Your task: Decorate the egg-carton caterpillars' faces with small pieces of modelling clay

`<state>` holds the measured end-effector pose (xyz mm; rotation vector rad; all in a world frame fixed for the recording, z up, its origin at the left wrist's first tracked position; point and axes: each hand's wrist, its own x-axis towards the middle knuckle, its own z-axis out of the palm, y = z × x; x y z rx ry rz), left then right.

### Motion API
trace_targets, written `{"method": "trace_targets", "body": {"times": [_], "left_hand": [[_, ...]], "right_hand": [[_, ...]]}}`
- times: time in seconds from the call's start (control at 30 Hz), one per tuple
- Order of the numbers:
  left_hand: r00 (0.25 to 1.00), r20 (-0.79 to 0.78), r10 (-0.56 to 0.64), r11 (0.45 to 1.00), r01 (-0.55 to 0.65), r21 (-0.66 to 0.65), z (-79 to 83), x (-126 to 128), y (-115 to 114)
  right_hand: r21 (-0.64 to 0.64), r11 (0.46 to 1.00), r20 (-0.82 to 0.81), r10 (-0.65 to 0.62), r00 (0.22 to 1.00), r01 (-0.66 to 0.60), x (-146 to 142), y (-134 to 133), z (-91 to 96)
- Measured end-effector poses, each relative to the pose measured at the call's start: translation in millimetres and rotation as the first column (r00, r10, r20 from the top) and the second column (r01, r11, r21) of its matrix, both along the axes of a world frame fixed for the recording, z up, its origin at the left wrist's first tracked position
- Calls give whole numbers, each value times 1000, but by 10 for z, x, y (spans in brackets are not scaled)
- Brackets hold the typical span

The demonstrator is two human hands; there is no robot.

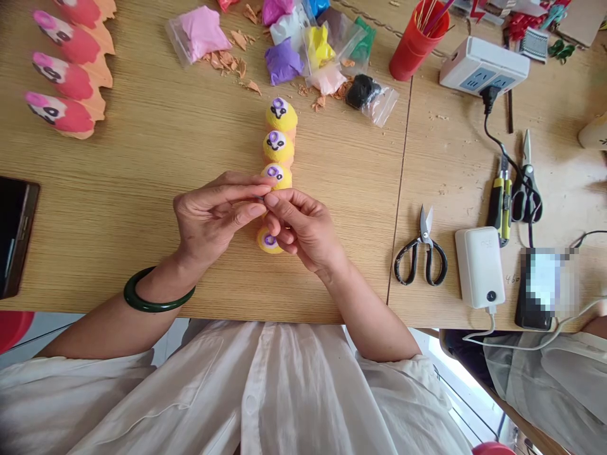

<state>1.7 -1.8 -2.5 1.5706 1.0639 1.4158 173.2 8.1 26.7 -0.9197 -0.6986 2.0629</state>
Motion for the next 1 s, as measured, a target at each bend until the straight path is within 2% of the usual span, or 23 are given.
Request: {"method": "trace_targets", "body": {"times": [0.13, 0.23, 0.33, 0.43, 0.57, 0.87, 1.0], "left_hand": [[998, -4, 59, 998, -59, 24, -11, 2, 5], [995, -42, 90, 996, -89, 25, -27, -5, 9], [991, -80, 106, 994, -107, -8, -33, -8, 3], [992, -50, 112, 994, -112, 3, -26, -1, 0], [994, -13, 107, 994, -106, 26, -18, 9, 6], [992, -32, 120, 993, -119, 21, -51, -8, 11], [995, -23, 102, 995, -102, -3, -48, -8, 4]], "right_hand": [[94, 991, 110, -100, 989, 90, -20, -31, -5], [154, 983, 184, -131, 974, 103, -34, -51, -16], [201, 971, 202, -170, 964, 129, -36, -55, -29], [232, 960, 196, -204, 959, 157, -29, -48, -36], [237, 961, 210, -193, 958, 142, -16, -46, -31], [181, 981, 283, -126, 951, 76, -34, -60, -3], [214, 972, 300, -161, 940, 98, -28, -57, -7]]}}
